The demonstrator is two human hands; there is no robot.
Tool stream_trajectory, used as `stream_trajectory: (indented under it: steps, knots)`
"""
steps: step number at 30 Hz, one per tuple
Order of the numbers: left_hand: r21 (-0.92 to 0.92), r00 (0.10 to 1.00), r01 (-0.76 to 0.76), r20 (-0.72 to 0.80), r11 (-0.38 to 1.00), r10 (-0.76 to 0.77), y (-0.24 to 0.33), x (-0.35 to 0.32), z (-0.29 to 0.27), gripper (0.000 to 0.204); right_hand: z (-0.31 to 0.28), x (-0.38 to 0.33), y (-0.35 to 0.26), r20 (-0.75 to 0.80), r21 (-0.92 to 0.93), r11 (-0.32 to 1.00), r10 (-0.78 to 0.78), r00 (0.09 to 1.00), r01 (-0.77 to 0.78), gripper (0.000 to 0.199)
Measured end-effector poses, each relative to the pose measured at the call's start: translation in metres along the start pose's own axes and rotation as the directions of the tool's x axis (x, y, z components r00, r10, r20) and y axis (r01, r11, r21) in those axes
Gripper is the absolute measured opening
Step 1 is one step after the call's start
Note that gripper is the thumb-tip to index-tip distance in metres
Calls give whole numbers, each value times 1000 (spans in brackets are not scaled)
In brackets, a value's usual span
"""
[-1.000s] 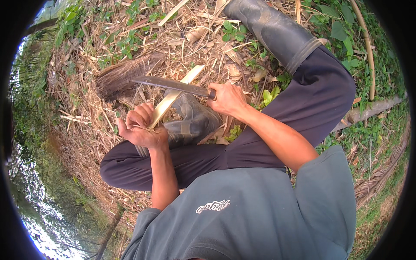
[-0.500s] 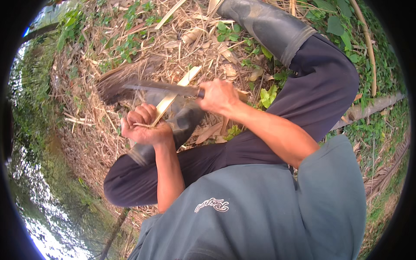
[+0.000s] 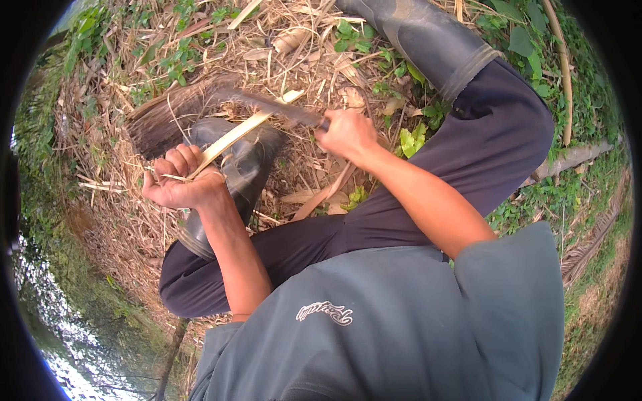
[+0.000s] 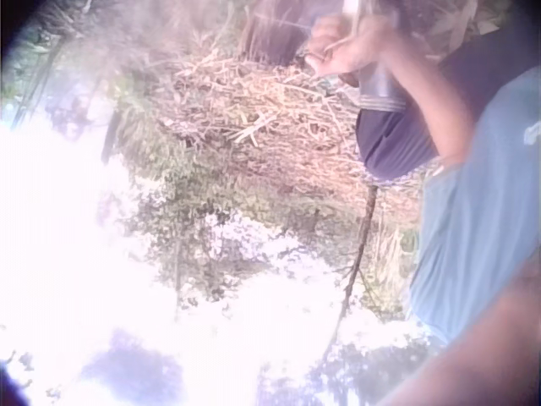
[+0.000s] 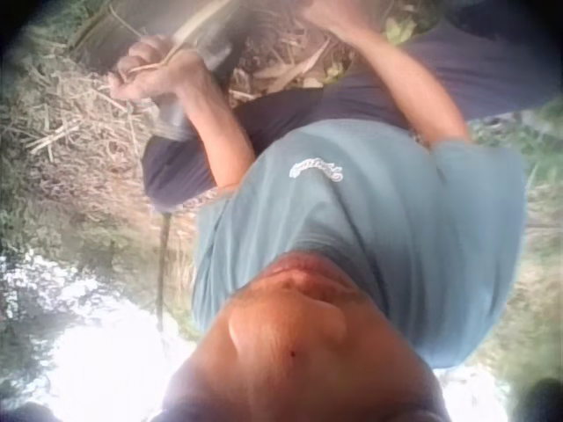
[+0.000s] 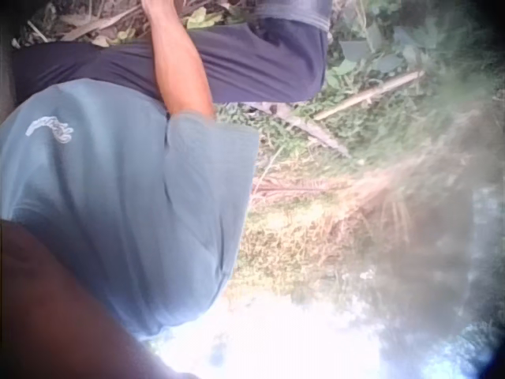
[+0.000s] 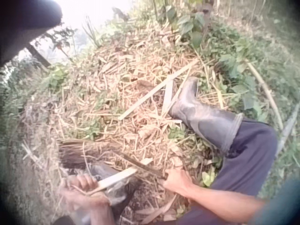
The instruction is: The person sits on the ground in a wooded area and uses a large knife to split a long piece of bamboo. They repeatedly strike the bamboo against a stump to separate it into thinner strips, then use the knife to further refine the pieces. The person finishes by discarding the processed bamboo pieces.
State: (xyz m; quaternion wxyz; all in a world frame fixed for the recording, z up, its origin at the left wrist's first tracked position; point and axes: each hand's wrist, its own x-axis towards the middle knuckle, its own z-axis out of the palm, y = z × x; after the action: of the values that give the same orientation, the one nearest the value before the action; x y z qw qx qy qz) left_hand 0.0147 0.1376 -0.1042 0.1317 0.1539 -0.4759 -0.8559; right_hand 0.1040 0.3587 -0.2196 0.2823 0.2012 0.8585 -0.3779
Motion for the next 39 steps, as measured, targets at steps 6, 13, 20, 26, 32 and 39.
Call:
stream_trajectory:
  steps: [6,13,20,26,32,39]
  knots:
    - [-15,999,-8,-46,1000,8,-4,16,5,50,-21,-9,-11,88,-100,995,36,995,-28,32]
    - [63,993,-3,-117,998,10,-8,12,20,48,-4,42,40,44,-59,963,267,963,-264,37]
    - [41,844,-80,-529,996,89,-11,6,45,45,6,18,17,-101,53,999,-5,995,10,35]
    - [287,854,-176,-431,942,291,-34,-18,80,54,-7,-29,-51,-123,489,787,-364,923,375,18]
    - [296,807,-166,-507,941,302,-51,-19,101,64,-10,45,59,-90,746,631,-219,972,211,42]
    - [342,793,-171,-509,924,335,-42,-32,103,61,-35,5,11,121,548,803,-354,927,235,41]
